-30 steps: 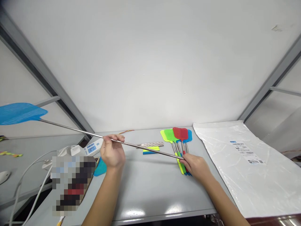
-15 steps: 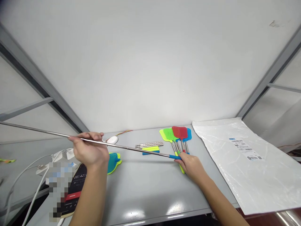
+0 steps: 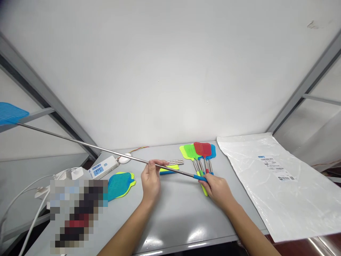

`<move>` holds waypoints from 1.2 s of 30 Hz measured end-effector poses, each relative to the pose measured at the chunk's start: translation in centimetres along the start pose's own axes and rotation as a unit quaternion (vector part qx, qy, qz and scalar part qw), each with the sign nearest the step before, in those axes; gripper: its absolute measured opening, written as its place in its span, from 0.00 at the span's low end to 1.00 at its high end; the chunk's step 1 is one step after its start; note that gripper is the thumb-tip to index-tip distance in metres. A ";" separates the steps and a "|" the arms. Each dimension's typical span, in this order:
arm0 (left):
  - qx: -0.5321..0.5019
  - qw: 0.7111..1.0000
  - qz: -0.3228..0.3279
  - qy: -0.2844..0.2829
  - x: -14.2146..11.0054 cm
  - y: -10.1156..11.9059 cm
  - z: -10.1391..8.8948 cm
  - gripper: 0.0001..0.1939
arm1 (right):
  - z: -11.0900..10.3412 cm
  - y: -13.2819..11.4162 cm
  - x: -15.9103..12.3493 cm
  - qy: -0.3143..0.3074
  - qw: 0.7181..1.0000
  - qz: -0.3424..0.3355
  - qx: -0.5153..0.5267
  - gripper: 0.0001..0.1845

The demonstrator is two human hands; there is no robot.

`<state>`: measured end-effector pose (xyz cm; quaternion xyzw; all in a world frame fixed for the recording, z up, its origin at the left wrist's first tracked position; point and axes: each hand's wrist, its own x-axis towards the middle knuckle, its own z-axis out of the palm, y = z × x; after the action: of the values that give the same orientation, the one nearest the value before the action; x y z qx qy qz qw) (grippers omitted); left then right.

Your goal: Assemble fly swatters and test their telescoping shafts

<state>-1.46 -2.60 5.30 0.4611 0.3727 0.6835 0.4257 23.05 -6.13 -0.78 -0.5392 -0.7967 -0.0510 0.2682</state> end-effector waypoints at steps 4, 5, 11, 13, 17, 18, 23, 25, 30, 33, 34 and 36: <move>0.016 0.999 -0.020 -0.037 -0.3 -0.3 0.3 0.21 | 0.5 -0.7 0.0 0.005 1.000 -0.012 0.000 0.18; 0.024 0.997 -0.032 -0.064 -0.7 -0.4 0.6 0.21 | 0.7 -1.1 0.0 0.005 1.000 -0.016 0.002 0.18; 0.039 0.970 -0.065 -0.233 -2.9 -0.5 2.4 0.17 | 1.0 -2.7 0.0 -0.002 0.999 -0.033 0.028 0.17; 0.040 0.971 -0.043 -0.230 -2.7 -0.2 2.2 0.16 | 0.8 -2.7 0.0 0.003 0.999 -0.030 0.036 0.17; 0.029 0.991 -0.008 -0.129 -0.8 -0.1 0.5 0.22 | 0.3 -2.3 0.0 0.025 0.998 -0.025 0.044 0.16; 0.021 0.996 -0.001 -0.085 0.0 -0.2 -0.1 0.24 | 0.1 -2.1 0.0 0.030 0.998 -0.023 0.045 0.16; -0.039 0.989 0.065 0.131 4.0 -0.3 -3.4 0.23 | -0.4 -1.3 -0.1 0.038 0.998 -0.013 0.058 0.14; -0.046 0.981 0.089 0.163 5.2 0.0 -4.4 0.21 | -0.5 -1.1 -0.1 0.040 0.997 -0.010 0.064 0.14; -0.050 0.974 0.121 0.185 6.4 0.6 -5.6 0.23 | -0.6 -1.0 -0.1 0.046 0.997 -0.006 0.062 0.14; -0.064 0.964 0.133 0.220 7.1 1.1 -6.8 0.24 | -0.7 -0.9 -0.2 0.040 0.998 -0.002 0.055 0.14; -0.068 0.960 0.137 0.235 7.4 1.4 -7.4 0.24 | -0.8 -0.9 -0.2 0.038 0.998 -0.001 0.054 0.13; -0.072 0.951 0.147 0.263 8.0 1.9 -8.5 0.24 | -0.8 -0.9 -0.2 0.042 0.998 -0.003 0.054 0.13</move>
<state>-11.65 3.15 6.97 0.2823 0.3495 0.8607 0.2397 22.61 -6.94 -0.01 -0.5190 -0.7879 -0.0310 0.3300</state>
